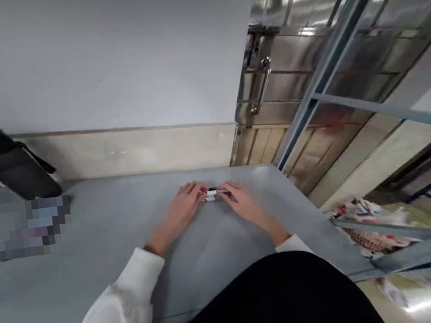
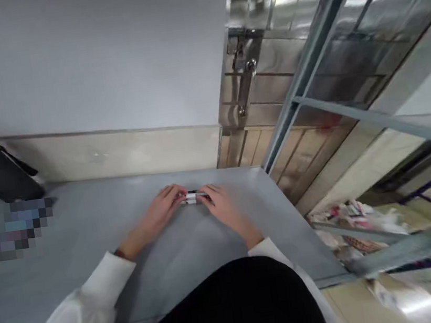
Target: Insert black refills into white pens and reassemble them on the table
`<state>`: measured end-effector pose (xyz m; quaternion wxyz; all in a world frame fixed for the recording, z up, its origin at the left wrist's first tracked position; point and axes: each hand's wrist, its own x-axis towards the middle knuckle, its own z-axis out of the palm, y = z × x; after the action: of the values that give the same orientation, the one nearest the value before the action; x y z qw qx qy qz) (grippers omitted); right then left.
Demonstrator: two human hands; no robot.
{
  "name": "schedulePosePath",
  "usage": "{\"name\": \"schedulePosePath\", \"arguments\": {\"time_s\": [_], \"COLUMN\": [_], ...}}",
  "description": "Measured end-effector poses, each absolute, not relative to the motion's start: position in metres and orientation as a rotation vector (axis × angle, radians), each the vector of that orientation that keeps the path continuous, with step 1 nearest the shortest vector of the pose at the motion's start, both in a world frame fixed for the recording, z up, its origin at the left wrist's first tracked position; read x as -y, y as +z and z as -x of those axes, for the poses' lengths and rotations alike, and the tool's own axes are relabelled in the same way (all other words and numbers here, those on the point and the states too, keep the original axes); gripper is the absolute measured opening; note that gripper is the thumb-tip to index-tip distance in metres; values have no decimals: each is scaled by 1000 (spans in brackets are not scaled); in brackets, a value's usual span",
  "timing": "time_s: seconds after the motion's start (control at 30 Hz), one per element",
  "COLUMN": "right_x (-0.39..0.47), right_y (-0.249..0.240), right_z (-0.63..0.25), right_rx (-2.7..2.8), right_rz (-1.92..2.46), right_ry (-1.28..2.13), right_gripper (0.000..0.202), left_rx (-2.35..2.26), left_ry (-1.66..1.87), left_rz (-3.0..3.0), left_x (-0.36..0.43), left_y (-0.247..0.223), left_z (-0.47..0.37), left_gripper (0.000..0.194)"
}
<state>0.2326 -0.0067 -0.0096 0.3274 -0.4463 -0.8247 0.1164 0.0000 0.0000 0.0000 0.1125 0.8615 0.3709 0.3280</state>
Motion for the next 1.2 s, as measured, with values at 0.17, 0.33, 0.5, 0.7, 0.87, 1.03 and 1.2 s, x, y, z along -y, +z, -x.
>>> {"name": "schedulePosePath", "arguments": {"time_s": [0.17,0.33,0.5,0.7,0.87,1.03,1.2], "right_x": [7,7,6,4,9,12,11], "right_y": [-13,-13,-11,-10,-5,-4,-8], "right_z": [-234,-229,-226,-225,-220,-220,-225], "right_rx": [2127,2118,2138,2143,2157,2150,2057], "right_rz": [1205,1200,1210,1242,1272,1252,1189], "right_ry": [251,219,81,-62,-190,-124,109], "right_gripper": [21,26,28,30,32,26,13], "left_rx": [-1045,-1133,-1211,-1265,-1295,-1314,-1238], "left_ry": [1013,994,977,1005,1004,955,1024], "left_rz": [-2542,-2520,-2493,-2537,-2535,-2537,-2573], "left_x": [-1,-1,3,7,8,6,0], "left_y": [-2,1,5,7,8,6,-1], "left_z": [-1,0,-5,-14,-14,-9,-7], "left_gripper": [13,19,28,42,41,37,24]}}
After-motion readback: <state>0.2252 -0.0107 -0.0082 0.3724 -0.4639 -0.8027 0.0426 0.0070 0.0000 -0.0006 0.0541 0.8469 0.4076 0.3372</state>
